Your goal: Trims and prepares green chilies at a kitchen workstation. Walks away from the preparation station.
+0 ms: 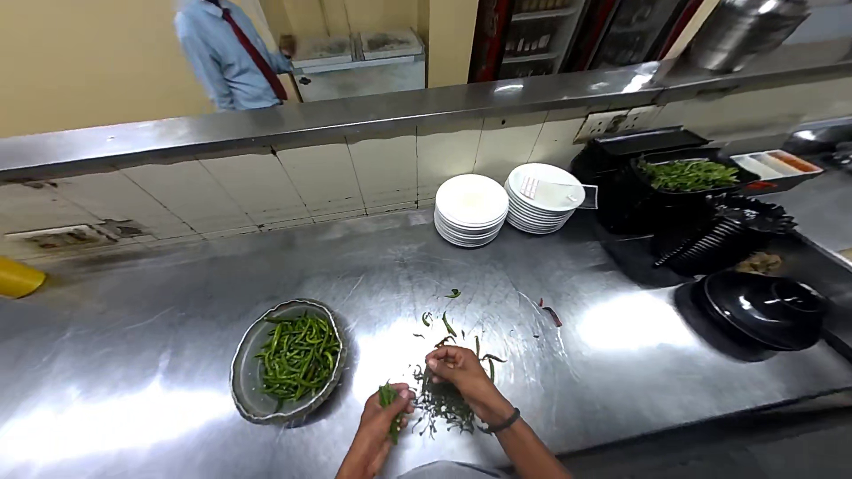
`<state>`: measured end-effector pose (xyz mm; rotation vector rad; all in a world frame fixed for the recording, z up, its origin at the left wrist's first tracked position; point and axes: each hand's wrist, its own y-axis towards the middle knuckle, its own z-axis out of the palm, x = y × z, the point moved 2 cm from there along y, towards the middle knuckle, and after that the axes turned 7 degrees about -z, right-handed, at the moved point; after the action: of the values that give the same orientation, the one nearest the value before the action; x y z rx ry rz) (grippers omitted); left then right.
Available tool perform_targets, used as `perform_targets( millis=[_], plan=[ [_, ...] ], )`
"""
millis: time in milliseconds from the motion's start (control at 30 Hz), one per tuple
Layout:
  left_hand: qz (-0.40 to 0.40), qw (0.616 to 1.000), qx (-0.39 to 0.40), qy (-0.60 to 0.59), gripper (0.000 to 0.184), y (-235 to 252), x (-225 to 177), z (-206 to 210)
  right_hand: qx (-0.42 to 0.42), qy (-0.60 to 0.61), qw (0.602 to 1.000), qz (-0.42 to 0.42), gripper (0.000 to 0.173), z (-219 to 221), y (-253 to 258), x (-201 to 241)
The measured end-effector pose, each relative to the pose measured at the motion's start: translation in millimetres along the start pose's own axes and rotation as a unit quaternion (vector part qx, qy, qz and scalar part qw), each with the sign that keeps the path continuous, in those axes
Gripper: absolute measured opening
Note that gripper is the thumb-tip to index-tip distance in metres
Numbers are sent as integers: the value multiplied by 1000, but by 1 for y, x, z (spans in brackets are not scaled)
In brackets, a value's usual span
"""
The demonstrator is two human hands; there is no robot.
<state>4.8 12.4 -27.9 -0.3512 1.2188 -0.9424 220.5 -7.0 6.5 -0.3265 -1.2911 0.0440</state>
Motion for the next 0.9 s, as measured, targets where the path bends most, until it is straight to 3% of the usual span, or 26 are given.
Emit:
perform_targets(
  millis=[133, 267, 367, 433, 533, 667, 767, 900],
  plan=[
    [-44, 998, 32, -12, 27, 10, 5, 0, -34, 135, 988, 62, 21, 24, -9, -13],
    [45, 993, 18, -108, 30, 7, 7, 0, -12, -42, 997, 61, 19, 27, -15, -28],
    [52, 993, -17, -107, 23, 5, 4, -2, -4, -99, 993, 67, 18, 25, -17, -37],
    [36, 991, -20, -125, 18, 5, 5, -1, 4, -86, 993, 77, 18, 23, -17, -37],
    [-34, 970, 42, -238, 10, 5, 7, 1, 28, -71, 995, 58, 13, 24, -16, -33],
    [-108, 913, 118, -374, 21, -1, 3, 7, 84, -11, 995, 47, 10, 30, -17, -28],
    [-105, 900, 135, -400, 17, -3, 2, 6, 104, -5, 994, 22, 9, 34, -19, -32],
    [-116, 906, 117, -390, 22, -5, 3, 4, 121, -83, 989, -29, 12, 41, -22, -33]
  ],
)
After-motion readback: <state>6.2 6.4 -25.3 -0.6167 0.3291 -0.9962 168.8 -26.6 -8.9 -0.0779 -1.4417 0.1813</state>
